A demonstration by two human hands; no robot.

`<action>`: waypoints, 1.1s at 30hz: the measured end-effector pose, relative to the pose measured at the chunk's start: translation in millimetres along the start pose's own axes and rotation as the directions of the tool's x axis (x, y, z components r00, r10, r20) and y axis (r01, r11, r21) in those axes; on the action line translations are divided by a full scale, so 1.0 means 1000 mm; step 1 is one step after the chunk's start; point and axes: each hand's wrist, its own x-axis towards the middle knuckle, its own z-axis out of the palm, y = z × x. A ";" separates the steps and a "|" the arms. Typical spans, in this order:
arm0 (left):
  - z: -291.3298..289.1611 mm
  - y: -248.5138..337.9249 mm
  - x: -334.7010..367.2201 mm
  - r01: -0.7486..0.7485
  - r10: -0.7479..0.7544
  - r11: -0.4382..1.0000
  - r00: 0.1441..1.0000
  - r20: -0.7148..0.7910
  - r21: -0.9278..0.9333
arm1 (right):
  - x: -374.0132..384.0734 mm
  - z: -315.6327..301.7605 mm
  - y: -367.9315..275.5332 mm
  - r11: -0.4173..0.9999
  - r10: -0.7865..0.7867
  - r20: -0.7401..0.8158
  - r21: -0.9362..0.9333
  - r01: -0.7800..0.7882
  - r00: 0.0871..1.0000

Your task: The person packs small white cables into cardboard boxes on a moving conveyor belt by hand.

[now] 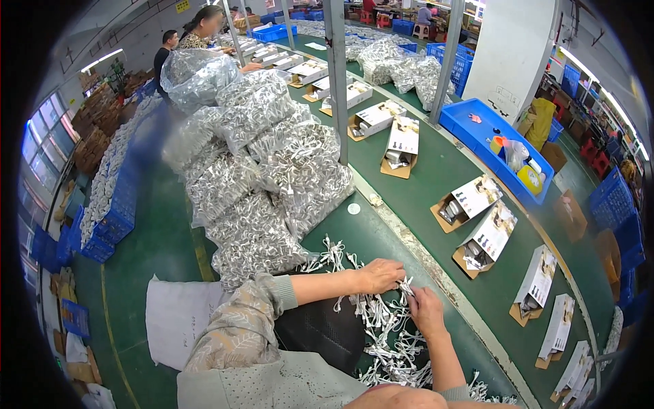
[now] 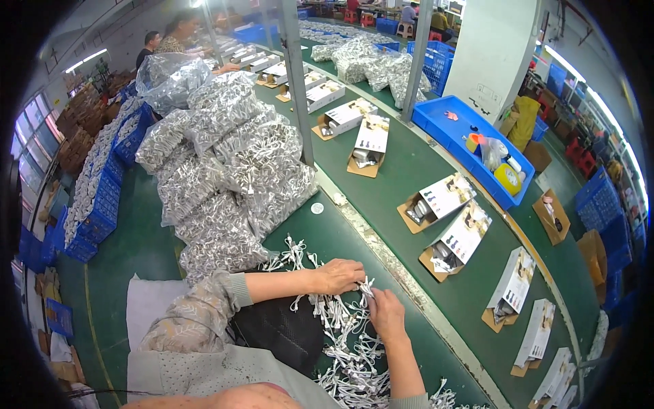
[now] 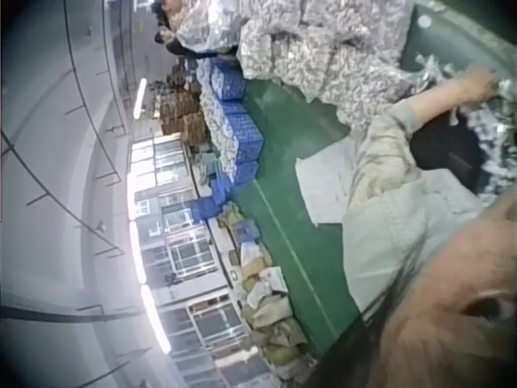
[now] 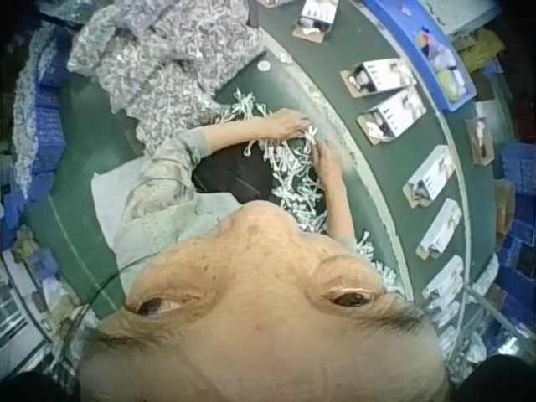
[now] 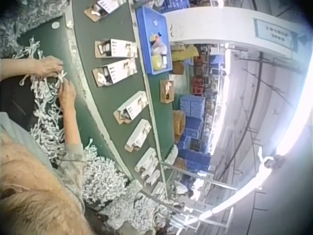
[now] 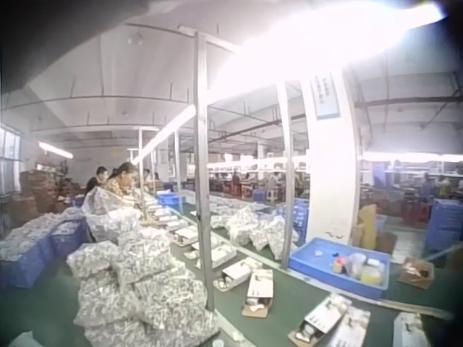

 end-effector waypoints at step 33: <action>-0.037 -0.020 0.028 0.491 -0.550 0.433 0.808 0.210 -0.756 | 0.039 -0.065 0.130 -0.005 0.856 0.030 0.999 -0.050 0.516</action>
